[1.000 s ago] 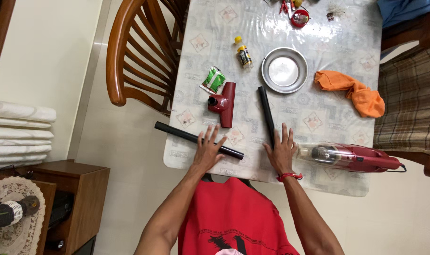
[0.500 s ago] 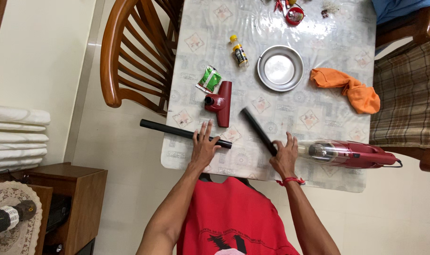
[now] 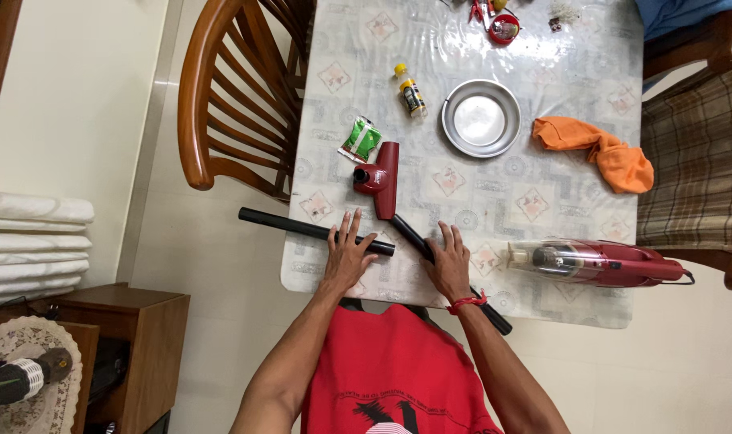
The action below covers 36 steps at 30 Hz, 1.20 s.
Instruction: The person assembles a vacuum cleaner by connecting two black extension tubes together, attaching them to the main red vacuum body, and then fitting the red floor nozzle onto the end of the tube before using it to clean the floor.
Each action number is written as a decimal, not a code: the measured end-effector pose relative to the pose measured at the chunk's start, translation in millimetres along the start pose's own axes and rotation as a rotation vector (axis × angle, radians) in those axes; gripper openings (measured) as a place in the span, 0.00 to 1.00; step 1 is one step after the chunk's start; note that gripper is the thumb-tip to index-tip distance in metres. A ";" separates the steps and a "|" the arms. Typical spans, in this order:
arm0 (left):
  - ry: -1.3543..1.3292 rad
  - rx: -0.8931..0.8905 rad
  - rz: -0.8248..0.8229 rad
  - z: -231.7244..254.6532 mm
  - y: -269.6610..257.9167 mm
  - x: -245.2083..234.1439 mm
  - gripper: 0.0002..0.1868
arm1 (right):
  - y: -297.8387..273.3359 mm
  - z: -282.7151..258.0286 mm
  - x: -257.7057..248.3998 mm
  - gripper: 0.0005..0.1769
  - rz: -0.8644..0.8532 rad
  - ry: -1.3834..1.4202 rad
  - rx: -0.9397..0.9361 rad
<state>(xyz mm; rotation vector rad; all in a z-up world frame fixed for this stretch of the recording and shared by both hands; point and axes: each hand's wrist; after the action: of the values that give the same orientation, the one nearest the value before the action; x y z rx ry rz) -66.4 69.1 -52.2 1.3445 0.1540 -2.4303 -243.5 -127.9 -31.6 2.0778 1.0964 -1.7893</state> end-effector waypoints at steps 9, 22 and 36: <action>-0.018 0.022 -0.031 0.3 4.6 2.8 0.35 | 9.1 1.2 -63.1 0.30 0.167 0.336 0.104; 0.040 -0.036 -0.042 0.5 -4.6 8.3 0.24 | 46.5 8.8 -40.7 0.39 0.234 0.492 0.410; 0.111 -0.048 0.060 -4.3 -21.9 -2.5 0.20 | -12.2 -40.0 -14.3 0.32 0.021 -0.166 -0.599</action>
<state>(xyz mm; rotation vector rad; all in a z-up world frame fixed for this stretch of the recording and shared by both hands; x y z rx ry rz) -69.6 91.2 -54.1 1.4423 0.1962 -2.2889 -220.2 -102.0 -4.5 1.5515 1.3446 -1.3624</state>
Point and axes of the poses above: each hand's wrist, its own y-axis towards the middle knuckle, its own x-axis out of the palm, z = x × y, and after that the axes turned 15 degrees about x, right-handed
